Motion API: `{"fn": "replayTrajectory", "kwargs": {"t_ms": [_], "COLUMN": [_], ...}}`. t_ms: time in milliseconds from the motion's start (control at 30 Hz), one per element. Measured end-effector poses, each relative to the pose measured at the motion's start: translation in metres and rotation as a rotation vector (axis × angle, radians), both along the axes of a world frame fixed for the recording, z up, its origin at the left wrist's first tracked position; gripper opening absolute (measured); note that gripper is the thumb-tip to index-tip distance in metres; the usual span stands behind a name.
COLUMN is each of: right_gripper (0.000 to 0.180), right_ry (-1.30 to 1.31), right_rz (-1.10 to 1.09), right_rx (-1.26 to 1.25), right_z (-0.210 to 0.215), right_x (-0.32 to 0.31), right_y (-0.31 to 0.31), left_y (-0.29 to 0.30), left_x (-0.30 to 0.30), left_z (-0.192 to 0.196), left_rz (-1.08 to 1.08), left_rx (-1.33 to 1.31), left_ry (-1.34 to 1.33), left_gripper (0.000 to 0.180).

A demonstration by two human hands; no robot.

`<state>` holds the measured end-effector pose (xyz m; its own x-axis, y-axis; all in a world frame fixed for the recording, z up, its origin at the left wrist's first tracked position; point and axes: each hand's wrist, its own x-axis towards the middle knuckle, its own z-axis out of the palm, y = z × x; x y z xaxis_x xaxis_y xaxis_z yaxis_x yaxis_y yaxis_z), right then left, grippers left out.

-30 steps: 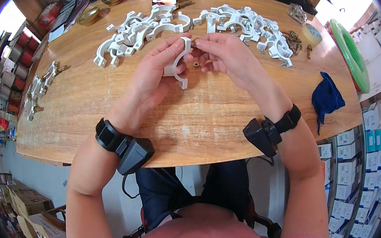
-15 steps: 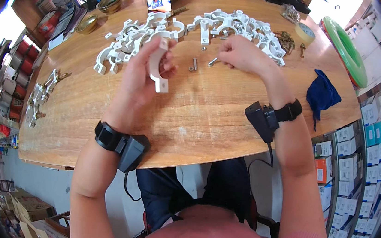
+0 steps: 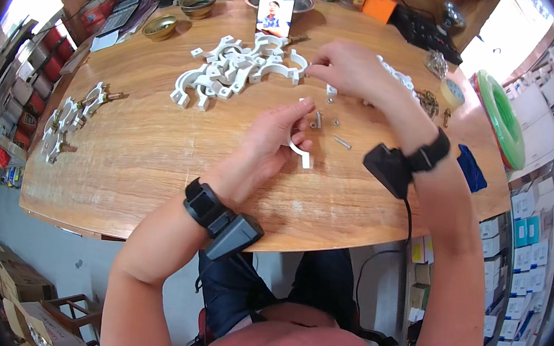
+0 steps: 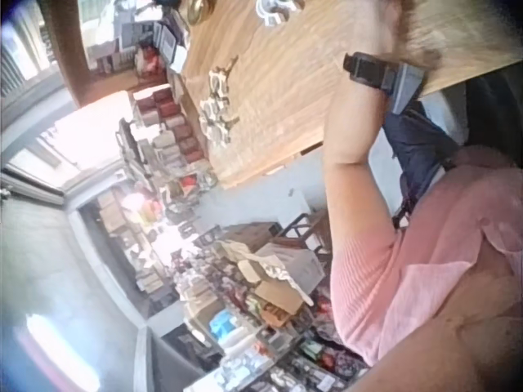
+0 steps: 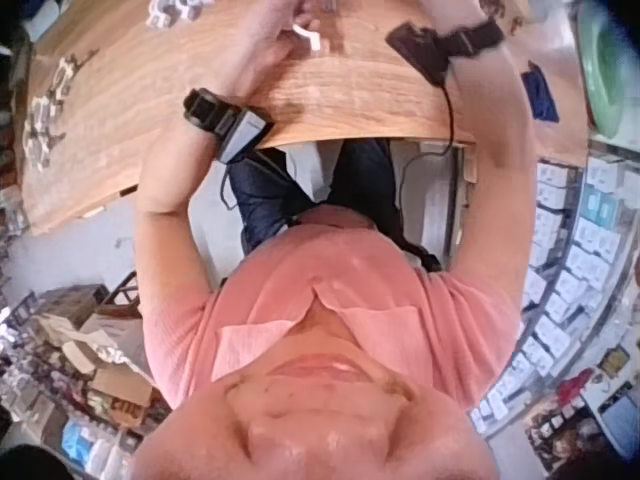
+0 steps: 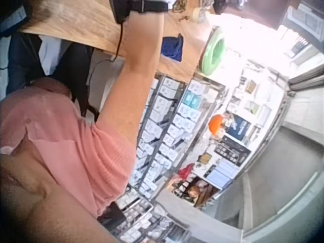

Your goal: The person assembles white plastic pipe clamps by hand, picking up a clamp and inserting a bolt and nut into the side. They repeat this process with several other clamps before setting them aside on the wooden table.

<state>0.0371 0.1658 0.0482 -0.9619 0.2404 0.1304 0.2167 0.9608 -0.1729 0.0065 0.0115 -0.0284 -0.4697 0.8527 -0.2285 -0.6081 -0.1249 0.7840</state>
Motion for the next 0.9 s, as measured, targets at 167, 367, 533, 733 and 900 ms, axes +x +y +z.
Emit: {"fn": "replayTrajectory", "kwargs": {"t_ms": [167,367,533,733,900], "right_gripper": [0.03,0.029,0.023,0.021,0.018], "right_ry": [-0.121,-0.21,0.156,0.524,0.713], "right_rz": [-0.015,-0.073,-0.032,-0.091,-0.024], "right_rx": [0.236,0.297,0.17,-0.295,-0.083], "right_z": [-0.027,-0.042,-0.011,0.001,-0.025], "right_x": [-0.061,-0.091,-0.066,0.023,0.053], "right_y": [-0.005,-0.005,-0.005,-0.025,-0.038], "left_y": [0.002,-0.001,0.003,0.001,-0.001], "left_x": [-0.001,-0.001,-0.007,-0.01,-0.012], "left_z": [-0.002,0.0,-0.003,0.006,0.006], "left_rz": [0.024,0.003,0.1,0.252,0.237], "left_rx": [0.04,0.011,0.097,0.322,0.347], "left_ry": [-0.082,0.001,0.033,-0.039,0.074], "left_gripper": [0.027,0.03,0.031,0.02,0.02]}}
